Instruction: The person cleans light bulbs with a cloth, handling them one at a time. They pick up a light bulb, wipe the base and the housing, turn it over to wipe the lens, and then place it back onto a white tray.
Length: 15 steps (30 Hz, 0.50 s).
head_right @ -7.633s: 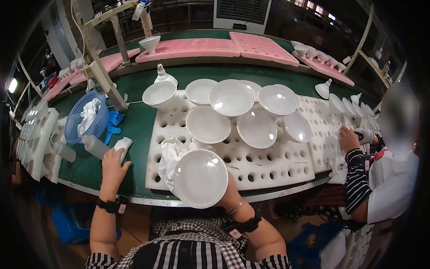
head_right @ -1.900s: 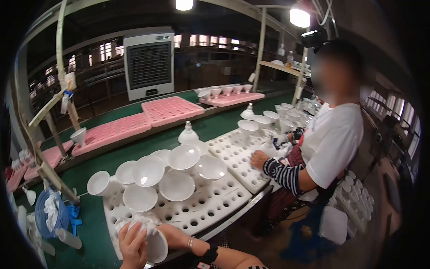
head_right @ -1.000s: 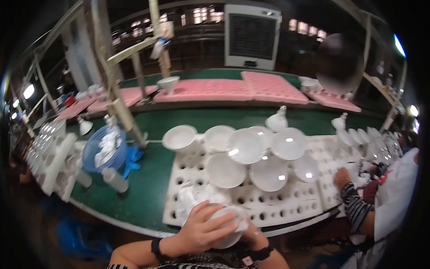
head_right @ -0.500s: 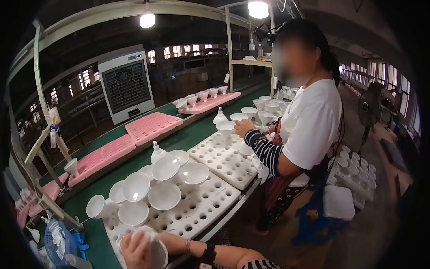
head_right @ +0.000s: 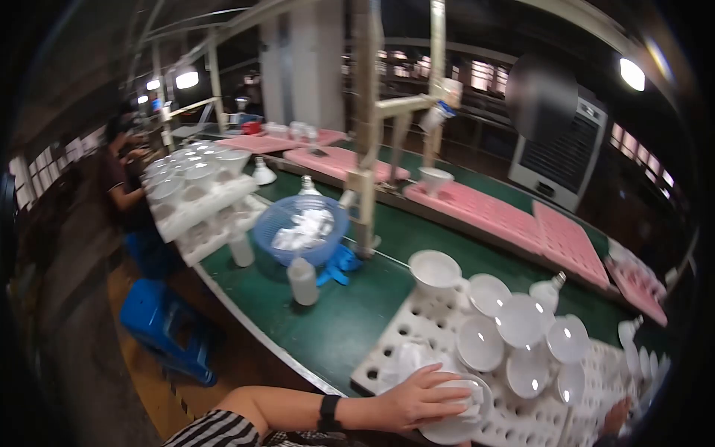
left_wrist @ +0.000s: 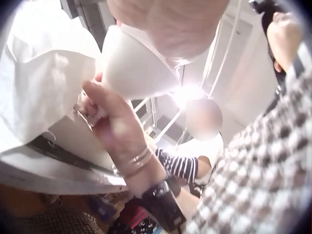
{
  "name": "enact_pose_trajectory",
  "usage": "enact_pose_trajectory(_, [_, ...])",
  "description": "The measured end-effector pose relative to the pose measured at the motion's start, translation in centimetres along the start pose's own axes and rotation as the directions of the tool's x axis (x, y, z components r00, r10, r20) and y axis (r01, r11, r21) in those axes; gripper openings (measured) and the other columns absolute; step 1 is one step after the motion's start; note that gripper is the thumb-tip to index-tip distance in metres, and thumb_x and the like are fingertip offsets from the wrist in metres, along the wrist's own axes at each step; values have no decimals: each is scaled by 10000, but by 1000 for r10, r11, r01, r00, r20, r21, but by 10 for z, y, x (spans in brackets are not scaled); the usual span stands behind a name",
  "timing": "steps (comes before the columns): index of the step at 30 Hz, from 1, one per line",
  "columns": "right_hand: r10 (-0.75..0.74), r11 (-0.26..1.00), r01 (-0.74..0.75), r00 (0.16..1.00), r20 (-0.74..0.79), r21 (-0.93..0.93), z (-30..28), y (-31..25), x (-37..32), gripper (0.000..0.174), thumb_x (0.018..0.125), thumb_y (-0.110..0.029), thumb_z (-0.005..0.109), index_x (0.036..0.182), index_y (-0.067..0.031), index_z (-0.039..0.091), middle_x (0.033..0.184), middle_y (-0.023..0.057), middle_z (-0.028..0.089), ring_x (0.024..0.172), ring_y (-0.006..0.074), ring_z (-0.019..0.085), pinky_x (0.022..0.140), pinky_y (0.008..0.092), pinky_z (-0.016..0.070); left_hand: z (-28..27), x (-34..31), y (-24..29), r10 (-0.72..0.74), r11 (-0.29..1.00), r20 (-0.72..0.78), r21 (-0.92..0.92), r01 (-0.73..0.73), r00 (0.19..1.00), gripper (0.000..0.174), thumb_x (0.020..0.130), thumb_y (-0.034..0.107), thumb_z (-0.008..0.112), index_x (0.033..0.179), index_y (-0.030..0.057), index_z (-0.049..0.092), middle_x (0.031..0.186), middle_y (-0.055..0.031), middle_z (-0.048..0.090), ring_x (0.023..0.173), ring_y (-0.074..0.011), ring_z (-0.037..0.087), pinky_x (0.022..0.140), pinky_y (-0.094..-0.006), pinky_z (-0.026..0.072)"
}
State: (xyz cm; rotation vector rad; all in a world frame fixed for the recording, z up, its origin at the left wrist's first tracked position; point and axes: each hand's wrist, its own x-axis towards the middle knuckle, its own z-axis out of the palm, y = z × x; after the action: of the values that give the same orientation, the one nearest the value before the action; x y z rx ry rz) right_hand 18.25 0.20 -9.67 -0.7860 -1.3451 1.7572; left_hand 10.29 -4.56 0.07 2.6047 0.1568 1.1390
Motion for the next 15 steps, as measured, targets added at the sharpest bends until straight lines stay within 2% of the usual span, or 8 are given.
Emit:
enact_pose_trajectory(2, [-71, 997, 74, 990, 125, -23, 12, -19, 58, 290, 863, -208, 705, 1110, -60, 671, 1011, 96, 725, 921, 236, 701, 810, 364, 565, 10, -8, -23, -125, 987, -117, -115, 112, 985, 392, 904, 193, 620, 1285, 101, 605, 1419, -99, 529, 1317, -360, 441, 1077, -528, 336])
enact_pose_trajectory(4, [-153, 986, 163, 967, 206, -35, 25, -47, 102, 301, 862, -208, 707, 1121, -59, 666, 1020, 96, 723, 928, 234, 700, 814, 363, 565, 22, -20, -23, -127, 992, -123, -35, 124, 984, 435, 891, 141, 603, 1323, 95, 565, 1436, -104, 504, 1296, -371, 453, 1071, -511, 352])
enact_pose_trajectory(5, [-183, 980, 197, 956, 229, -37, 28, -57, 115, 306, 862, -208, 708, 1126, -59, 664, 1025, 96, 722, 931, 233, 699, 816, 363, 565, 22, -16, -23, 17, 998, -233, 68, -1, 972, 392, 906, 162, 599, 1292, 97, 595, 1375, -109, 551, 1257, -373, 475, 1040, -505, 366])
enact_pose_trajectory(8, [-217, 973, 228, 951, 222, -25, 31, -61, 119, 323, 861, -208, 712, 1142, -58, 657, 1039, 95, 719, 941, 231, 697, 822, 362, 564, -22, 2, 25, 56, 997, -150, -49, -64, 987, 294, 870, 204, 652, 1141, 96, 691, 1257, -117, 633, 1178, -413, 518, 1027, -566, 373])
enact_pose_trajectory(9, [-225, 972, 234, 951, 214, -16, 33, -60, 118, 329, 861, -208, 713, 1148, -57, 654, 1044, 95, 718, 945, 231, 696, 824, 362, 564, -22, 8, 26, 146, 986, -148, -62, -156, 978, 277, 871, 265, 649, 1108, 129, 701, 1222, -82, 642, 1147, -398, 526, 995, -589, 379])
enact_pose_trajectory(12, [-252, 966, 258, 949, 188, -4, 36, -62, 115, 347, 860, -208, 716, 1164, -56, 647, 1058, 95, 715, 955, 228, 693, 831, 361, 563, -30, 30, 19, 156, 981, -146, -91, -170, 977, 274, 863, 247, 664, 1110, 135, 701, 1205, -85, 641, 1104, -375, 540, 972, -541, 413])
enact_pose_trajectory(13, [-260, 964, 265, 950, 176, -6, 35, -65, 112, 353, 860, -208, 717, 1169, -55, 644, 1063, 95, 714, 958, 228, 693, 833, 361, 563, -39, 38, 17, 96, 985, -133, -127, -113, 986, 302, 846, 227, 678, 1119, 100, 688, 1195, -130, 634, 1101, -381, 551, 958, -500, 436])
enact_pose_trajectory(15, [-280, 959, 284, 950, 142, -10, 31, -73, 104, 365, 859, -209, 719, 1180, -55, 639, 1073, 94, 712, 965, 226, 691, 837, 361, 563, -9, 22, -15, 3, 986, -119, -166, -23, 993, 322, 874, 206, 645, 1177, 98, 659, 1254, -119, 612, 1162, -377, 523, 984, -499, 408])
